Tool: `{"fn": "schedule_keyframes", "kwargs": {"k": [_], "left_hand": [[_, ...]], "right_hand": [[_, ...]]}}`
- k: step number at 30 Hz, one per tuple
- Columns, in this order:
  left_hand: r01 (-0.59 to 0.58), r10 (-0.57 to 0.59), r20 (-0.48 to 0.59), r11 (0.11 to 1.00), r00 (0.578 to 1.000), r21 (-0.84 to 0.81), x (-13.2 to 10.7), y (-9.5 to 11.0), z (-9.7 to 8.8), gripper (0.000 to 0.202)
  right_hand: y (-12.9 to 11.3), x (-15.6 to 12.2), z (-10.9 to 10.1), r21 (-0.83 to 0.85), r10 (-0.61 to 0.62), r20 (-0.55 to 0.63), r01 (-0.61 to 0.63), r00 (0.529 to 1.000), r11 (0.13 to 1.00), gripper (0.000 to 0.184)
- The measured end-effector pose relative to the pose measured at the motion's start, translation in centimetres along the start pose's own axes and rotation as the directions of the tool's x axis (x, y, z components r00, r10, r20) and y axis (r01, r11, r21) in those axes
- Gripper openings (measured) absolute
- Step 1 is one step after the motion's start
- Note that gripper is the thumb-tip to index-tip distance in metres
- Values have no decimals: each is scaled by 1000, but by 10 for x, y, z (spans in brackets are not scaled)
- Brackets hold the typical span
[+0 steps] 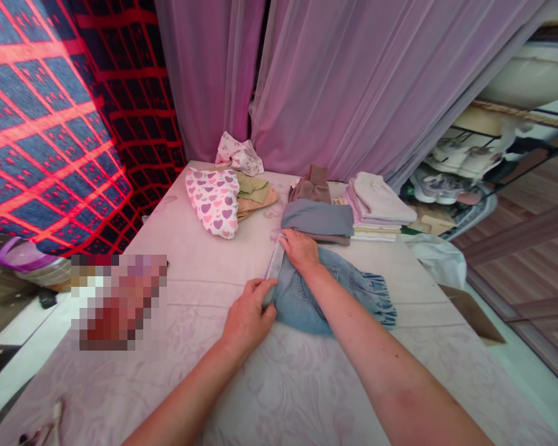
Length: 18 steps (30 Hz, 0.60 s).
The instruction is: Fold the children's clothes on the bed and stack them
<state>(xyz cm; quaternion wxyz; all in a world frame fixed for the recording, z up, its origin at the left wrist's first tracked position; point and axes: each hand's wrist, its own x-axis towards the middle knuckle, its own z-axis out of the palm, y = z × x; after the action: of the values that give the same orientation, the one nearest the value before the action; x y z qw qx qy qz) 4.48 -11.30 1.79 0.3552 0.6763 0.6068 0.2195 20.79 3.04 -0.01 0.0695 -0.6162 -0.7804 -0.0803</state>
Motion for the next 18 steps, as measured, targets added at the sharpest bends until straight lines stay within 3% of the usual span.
{"fn": "schedule_keyframes", "kwargs": {"k": [4, 7, 11, 15, 18], "left_hand": [[1, -1, 7, 997, 1000, 73, -1, 1, -2, 46], [-14, 18, -16, 970, 1000, 243, -3, 5, -2, 44], [-177, 221, -45, 874, 974, 452, -2, 1, 4, 42], [-396, 408, 72, 805, 910, 441, 5, -15, 11, 51], [-376, 365, 110, 823, 924, 425, 9, -22, 11, 48]], "right_hand": [[4, 4, 5, -34, -61, -27, 61, 998, 998, 34], [5, 4, 11, -20, -84, -67, 83, 994, 996, 32], [4, 2, 9, -18, -124, -93, 123, 988, 992, 29], [3, 0, 4, -18, -145, -73, 144, 987, 989, 31], [2, 2, -2, 6, -126, -35, 126, 991, 992, 36]]}}
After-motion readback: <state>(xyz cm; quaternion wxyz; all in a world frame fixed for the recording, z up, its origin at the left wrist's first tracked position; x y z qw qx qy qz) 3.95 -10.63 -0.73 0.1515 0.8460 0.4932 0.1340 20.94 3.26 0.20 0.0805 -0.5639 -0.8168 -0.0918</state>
